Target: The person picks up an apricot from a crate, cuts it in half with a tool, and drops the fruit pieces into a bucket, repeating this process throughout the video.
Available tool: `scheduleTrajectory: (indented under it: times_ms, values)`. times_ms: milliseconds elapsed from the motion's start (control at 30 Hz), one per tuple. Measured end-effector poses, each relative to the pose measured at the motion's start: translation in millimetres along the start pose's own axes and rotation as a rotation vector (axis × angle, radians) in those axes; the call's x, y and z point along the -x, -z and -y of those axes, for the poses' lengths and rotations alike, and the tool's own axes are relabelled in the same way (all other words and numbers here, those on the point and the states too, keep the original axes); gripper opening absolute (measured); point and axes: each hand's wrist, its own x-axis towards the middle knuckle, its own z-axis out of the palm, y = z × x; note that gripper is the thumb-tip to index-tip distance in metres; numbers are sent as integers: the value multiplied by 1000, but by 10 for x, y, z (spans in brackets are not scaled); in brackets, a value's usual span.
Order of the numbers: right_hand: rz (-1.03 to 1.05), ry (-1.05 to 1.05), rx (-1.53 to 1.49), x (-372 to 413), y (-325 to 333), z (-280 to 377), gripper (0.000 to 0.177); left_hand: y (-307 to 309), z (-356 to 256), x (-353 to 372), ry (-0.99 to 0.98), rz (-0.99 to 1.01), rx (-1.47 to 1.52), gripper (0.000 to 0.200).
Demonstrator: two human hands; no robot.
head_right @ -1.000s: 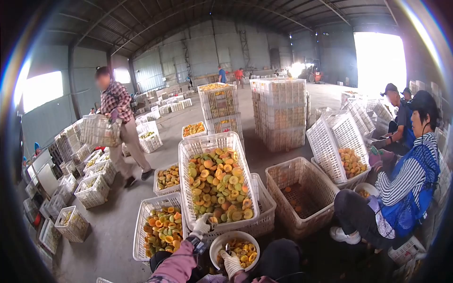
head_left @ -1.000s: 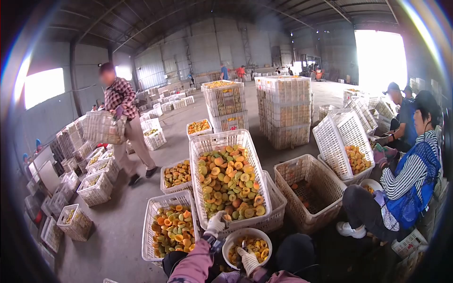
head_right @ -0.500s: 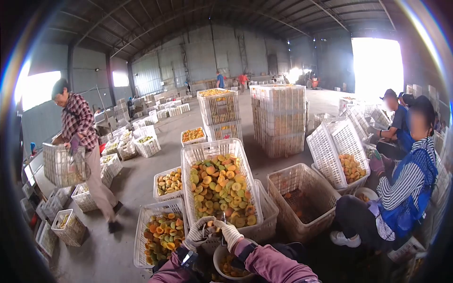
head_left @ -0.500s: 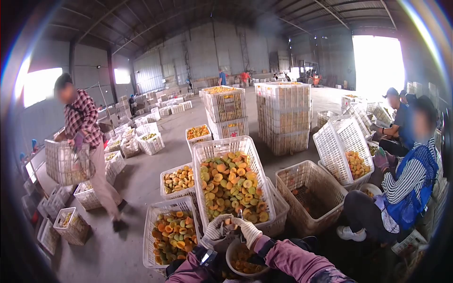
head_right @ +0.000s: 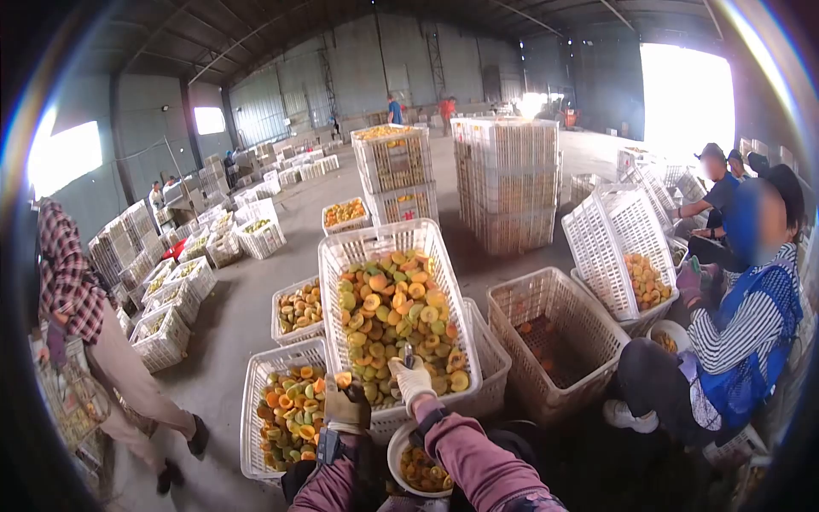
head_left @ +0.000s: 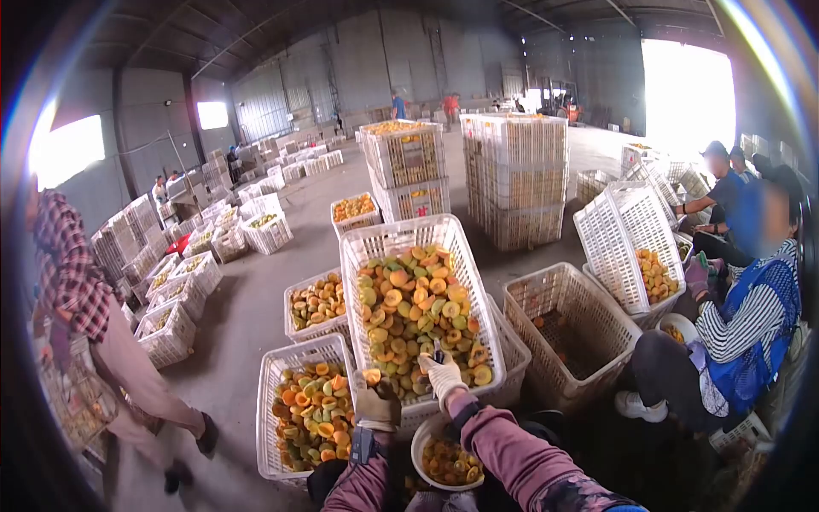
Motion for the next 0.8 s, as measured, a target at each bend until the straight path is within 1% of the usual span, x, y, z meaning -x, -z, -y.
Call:
scheduleTrajectory:
  times_ms: [33,67,100,167,200,233,300,333,367,400,433,467,500,533,567,600,633,667,700,767,800]
  values:
    - [-4,34,255,29,24,103,33,-14,134,-25,-74,11,132,16]
    - [-105,123,528,101,33,179,38,-34,329,-51,-304,91,-230,15]
    - [-205,367,645,-16,33,-77,35,-65,340,-2,-294,100,-233,15]
    - [7,145,131,319,-30,87,28,-127,315,131,-149,26,107,16]
    - [101,223,113,402,-36,-77,23,-166,453,156,-89,187,223,20]
    - [261,0,-19,772,-53,139,25,-172,582,179,-18,340,340,24]
    - [282,386,408,916,-61,-356,29,36,64,345,239,286,947,33]
    - [296,383,693,1012,0,-470,32,-23,140,440,322,274,1212,38]
    - [293,338,667,1152,33,-416,33,-105,203,524,399,258,1483,43]
    - [291,312,651,1191,75,-487,34,-125,84,590,371,173,1412,35]
    - [284,293,634,1230,86,-475,35,-56,39,549,660,262,1632,30]
    - [225,320,577,1283,102,-449,39,-67,52,563,681,240,1611,30]
    - [212,390,566,1289,111,-453,41,-75,77,595,699,222,1589,31]
    - [214,356,639,1310,128,-455,41,-101,116,646,624,209,1417,29]
    - [215,325,709,1331,129,-443,40,-105,142,682,632,214,1414,29]
    - [212,319,707,1364,119,-369,40,-101,153,704,634,219,1443,29]
    - [240,230,822,1408,102,-256,35,-99,168,720,635,224,1470,29]
    - [270,140,933,1435,93,-206,29,-104,207,741,702,211,1483,30]
    - [271,135,929,1433,100,-285,29,-28,153,734,707,212,1477,30]
    - [306,147,783,1410,120,-480,27,156,-34,685,881,289,1292,31]
    - [339,127,770,1446,117,-414,29,57,-68,726,747,159,1234,31]
